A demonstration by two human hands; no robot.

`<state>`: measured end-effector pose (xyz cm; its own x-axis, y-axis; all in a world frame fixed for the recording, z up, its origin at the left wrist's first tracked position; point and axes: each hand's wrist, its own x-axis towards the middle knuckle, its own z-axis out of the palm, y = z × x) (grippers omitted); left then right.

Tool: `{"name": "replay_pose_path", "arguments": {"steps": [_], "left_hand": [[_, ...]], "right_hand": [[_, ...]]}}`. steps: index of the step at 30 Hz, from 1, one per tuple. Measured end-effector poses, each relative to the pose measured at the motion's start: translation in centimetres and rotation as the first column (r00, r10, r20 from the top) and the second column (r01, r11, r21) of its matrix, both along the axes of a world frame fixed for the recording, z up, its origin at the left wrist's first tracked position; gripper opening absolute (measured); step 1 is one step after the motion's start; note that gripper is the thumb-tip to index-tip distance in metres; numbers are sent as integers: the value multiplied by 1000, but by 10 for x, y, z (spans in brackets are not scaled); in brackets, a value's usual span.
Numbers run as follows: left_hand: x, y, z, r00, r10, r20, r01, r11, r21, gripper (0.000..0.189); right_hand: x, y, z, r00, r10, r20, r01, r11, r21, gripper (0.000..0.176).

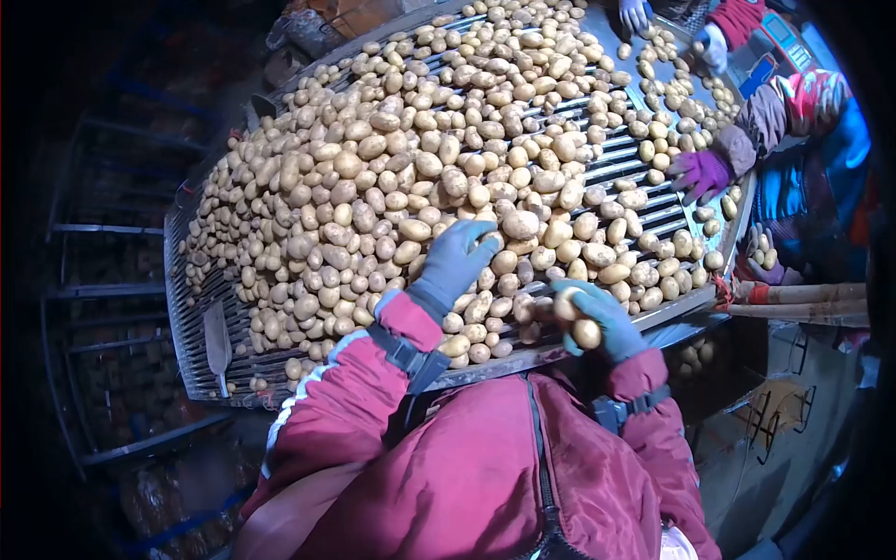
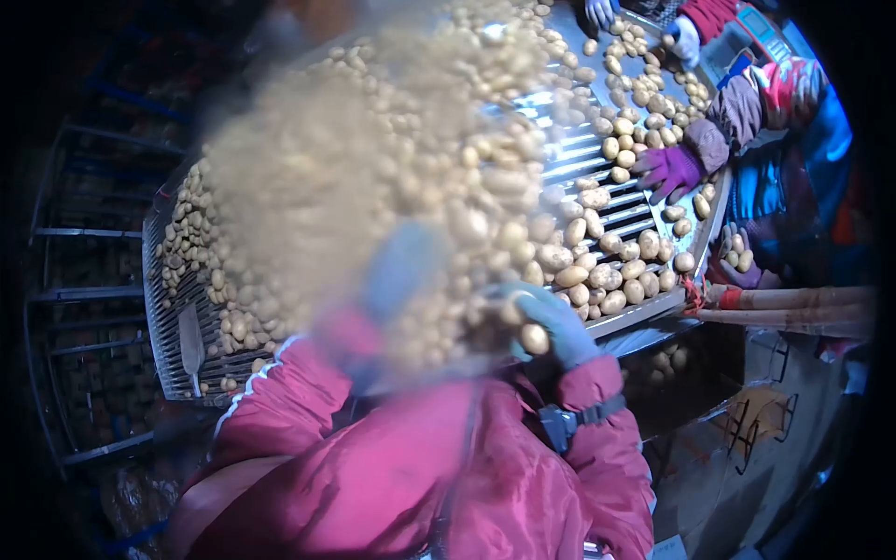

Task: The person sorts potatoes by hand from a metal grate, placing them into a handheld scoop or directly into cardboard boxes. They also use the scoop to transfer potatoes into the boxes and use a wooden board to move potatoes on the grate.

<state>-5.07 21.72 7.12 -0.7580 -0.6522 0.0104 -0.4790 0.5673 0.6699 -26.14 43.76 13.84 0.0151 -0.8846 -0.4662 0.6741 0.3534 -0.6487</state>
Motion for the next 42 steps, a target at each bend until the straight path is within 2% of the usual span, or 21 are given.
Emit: {"name": "replay_pose_path", "arguments": {"steps": [2, 4, 6, 10, 13, 16, 18, 21, 22, 23, 24, 26, 27, 29, 30, 32, 34, 36, 38, 40, 42], "left_hand": [[-24, -8, 0, 995, -90, -40, 80, 976, -200, 42], [-58, -13, -32, 992, -118, -40, 116, 992, -45, 52], [-69, 3, -33, 991, -133, 16, 129, 906, -404, 58], [-80, 1, -49, 983, -96, 158, 147, 925, -351, 63], [-79, 12, -48, 984, -52, 168, 85, 977, -195, 62], [-73, 69, 29, 996, -7, -85, 49, 864, 502, 57], [-65, 93, 42, 987, -143, -68, 158, 914, 373, 54], [-44, 71, 31, 999, 9, -51, 14, 897, 443, 49], [-30, 49, 9, 998, -62, -23, 65, 992, 111, 43], [-20, 27, -8, 995, -76, -57, 83, 989, 119, 40], [-32, 15, 7, 975, 60, 213, -74, 996, 57, 42], [-55, 2, 30, 962, 146, 229, -163, 985, 56, 46], [-66, -12, 10, 963, 143, 230, -162, 984, 67, 46], [-88, -30, -45, 992, -50, 116, 70, 983, -170, 50], [-103, -18, -18, 996, 80, -26, -80, 997, 4, 49], [-125, -18, -46, 958, -47, 283, 144, 933, -331, 46], [-132, -13, -62, 966, -1, 257, 113, 901, -418, 41], [-123, -23, -56, 998, -1, 68, 13, 984, -177, 38], [-114, -29, -46, 997, -35, -68, 20, 978, -208, 39], [-109, -12, 7, 994, 108, 35, -109, 822, 560, 44], [-95, 22, 16, 996, -79, -34, 85, 870, 485, 47]], "right_hand": [[-24, 47, 1, 981, -100, -167, 119, 987, 110, 44], [-61, 101, 6, 952, -55, -301, 117, 974, 192, 42], [-94, 153, 11, 760, -23, -650, 213, 953, 216, 43], [-116, 204, 3, 458, -91, -884, 512, 840, 179, 40], [-72, 129, 8, 713, -382, -588, 553, 822, 135, 35], [-11, 43, -16, 921, -358, -152, 381, 909, 167, 47], [13, 12, -74, 922, -352, 161, 310, 921, 238, 39], [28, -20, -64, 924, -340, 176, 293, 924, 247, 30], [31, -21, -69, 982, -191, 6, 188, 968, 164, 27], [32, -22, -75, 983, -45, -176, 63, 993, 101, 24], [32, -24, -80, 984, -42, -175, 61, 993, 104, 24], [30, -27, -92, 992, 125, 10, -123, 984, -128, 17], [30, -30, -102, 897, 84, -433, -267, 885, -382, 15], [34, -16, -101, 922, 33, -385, -163, 936, -312, 16], [35, -11, -91, 940, -31, -341, -57, 968, -245, 18], [27, 3, -77, 913, -61, -404, -34, 974, -224, 22], [19, 14, -74, 840, -92, -535, -26, 978, -208, 22], [10, 18, -61, 884, -137, -446, 53, 979, -197, 23], [-2, 13, -48, 936, -247, 250, 185, 951, 247, 26], [-5, 9, -47, 959, -231, 166, 188, 952, 241, 30], [-7, 4, -28, 928, -301, 218, 255, 943, 215, 34]]}}
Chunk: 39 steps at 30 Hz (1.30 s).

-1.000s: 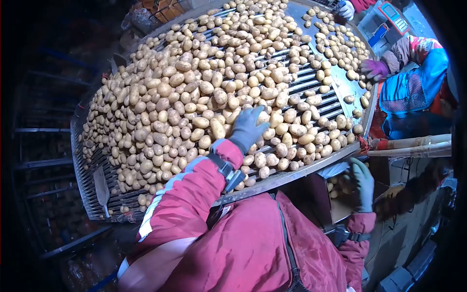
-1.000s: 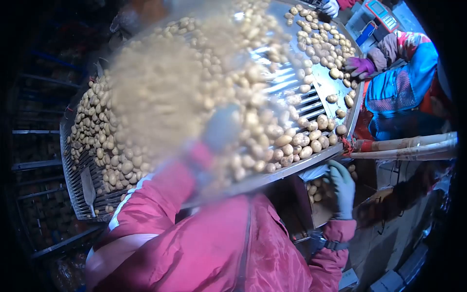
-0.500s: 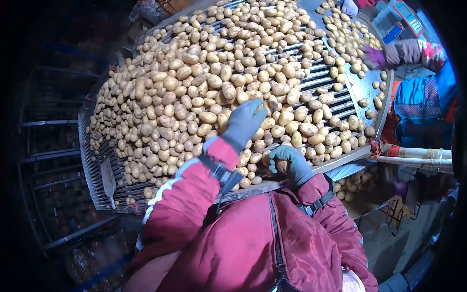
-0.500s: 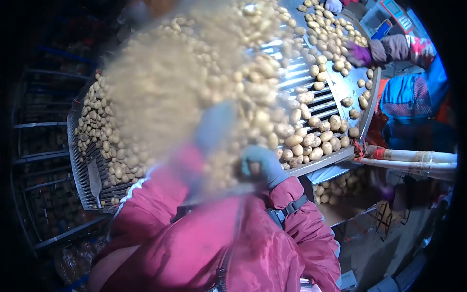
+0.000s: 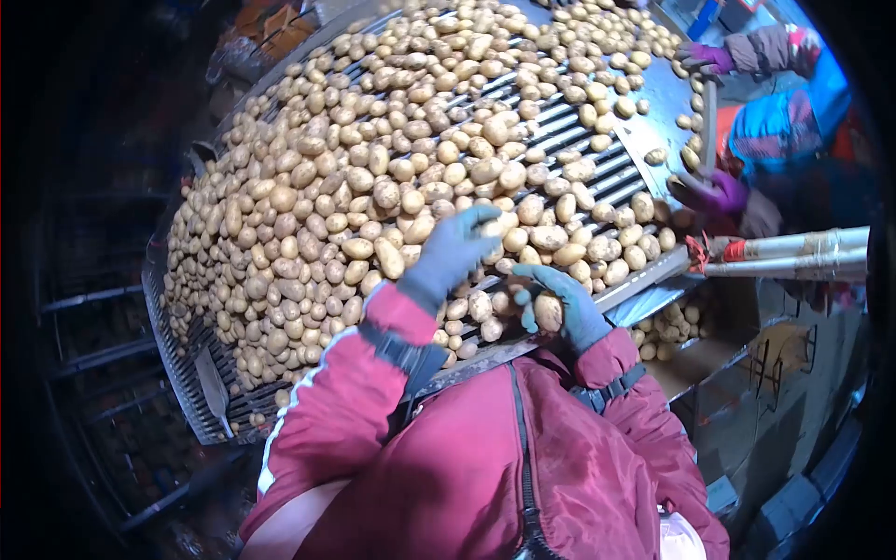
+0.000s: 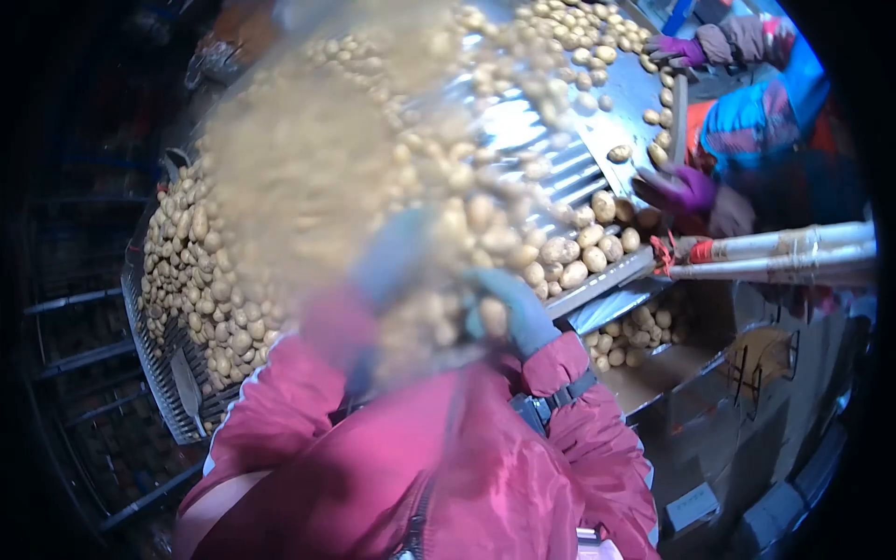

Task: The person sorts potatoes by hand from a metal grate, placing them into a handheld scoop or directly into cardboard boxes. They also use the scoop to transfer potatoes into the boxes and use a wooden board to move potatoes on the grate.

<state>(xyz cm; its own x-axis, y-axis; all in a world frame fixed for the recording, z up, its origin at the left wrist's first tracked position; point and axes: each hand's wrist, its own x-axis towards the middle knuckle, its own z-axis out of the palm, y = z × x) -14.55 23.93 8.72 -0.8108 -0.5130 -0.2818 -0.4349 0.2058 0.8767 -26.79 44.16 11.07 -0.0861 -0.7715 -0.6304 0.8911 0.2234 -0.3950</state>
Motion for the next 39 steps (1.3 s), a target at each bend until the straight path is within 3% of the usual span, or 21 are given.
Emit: {"name": "replay_pose_path", "arguments": {"steps": [1, 2, 4, 5, 6, 8, 9, 11, 14, 15, 16, 17, 19, 22, 24, 25, 26, 28, 32, 37, 39], "left_hand": [[5, 19, 13, 997, -72, 1, 70, 983, 170, 46], [10, 36, 18, 921, -275, -276, 219, 952, -216, 47], [8, 53, 53, 929, -370, 6, 366, 915, -169, 50], [7, 57, 59, 946, -324, -4, 324, 946, 5, 52], [12, 61, 59, 975, -198, -99, 215, 950, 224, 51], [17, 56, 67, 989, -84, 120, 44, 952, 304, 50], [25, 50, 63, 987, -112, 113, 73, 949, 308, 50], [52, 30, 31, 976, -197, 92, 213, 954, -210, 46], [97, -16, -59, 956, -232, 180, 286, 605, -743, 44], [93, -10, -27, 968, -91, 232, 235, 647, -726, 48], [111, -37, -69, 919, -23, 394, 374, 371, -850, 56], [124, -53, -88, 958, -60, 279, 278, 423, -863, 62], [121, -34, -53, 959, -94, 268, 283, 366, -887, 70], [118, -19, -43, 953, -70, 296, 301, 354, -886, 75], [119, -14, -47, 955, -61, 291, 296, 293, -909, 76], [120, -14, -50, 950, -60, 306, 310, 276, -910, 75], [120, -13, -50, 945, -60, 322, 326, 259, -909, 75], [123, -18, -58, 942, -70, 328, 335, 219, -916, 74], [124, -19, -58, 942, -92, 322, 334, 199, -921, 74], [124, -21, -59, 949, -105, 297, 312, 193, -930, 73], [125, -20, -59, 956, -123, 268, 286, 176, -942, 74]], "right_hand": [[-5, -1, 14, 995, 86, -49, -84, 996, 38, 35], [-3, 5, -13, 994, 106, 19, -107, 992, 74, 33], [10, 12, -87, 893, 81, -443, -121, 991, -64, 32], [9, 16, -89, 874, 67, -481, -152, 978, -140, 29], [5, 17, -73, 956, 92, -279, -112, 992, -58, 28], [16, 27, -62, 734, -106, -671, -79, 968, -240, 30], [11, 30, -25, 974, -26, -224, -7, 989, -147, 34], [19, 46, -56, 970, -87, -226, 64, 992, -107, 35], [27, 66, -32, 977, -90, -193, 102, 993, 57, 37], [30, 76, -49, 843, -90, -531, -7, 984, -177, 38], [33, 86, -63, 591, -155, -792, -202, 922, -331, 38], [41, 92, -57, 833, -168, -528, 21, 962, -273, 39], [60, 117, -58, 954, -285, -90, 281, 958, -55, 41], [86, 164, -67, 913, -317, -255, 332, 943, 15, 41], [92, 202, -77, 903, -427, -41, 428, 894, 133, 42], [103, 222, -79, 849, -335, -408, 438, 879, 189, 43], [108, 241, -62, 820, -537, -196, 571, 787, 233, 44], [122, 287, -60, 753, -601, -268, 656, 719, 230, 44], [137, 376, -46, 644, -647, -409, 764, 570, 300, 48], [156, 503, -56, 703, -495, -510, 711, 478, 516, 53], [161, 502, -38, 517, -653, -554, 835, 242, 494, 58]]}}
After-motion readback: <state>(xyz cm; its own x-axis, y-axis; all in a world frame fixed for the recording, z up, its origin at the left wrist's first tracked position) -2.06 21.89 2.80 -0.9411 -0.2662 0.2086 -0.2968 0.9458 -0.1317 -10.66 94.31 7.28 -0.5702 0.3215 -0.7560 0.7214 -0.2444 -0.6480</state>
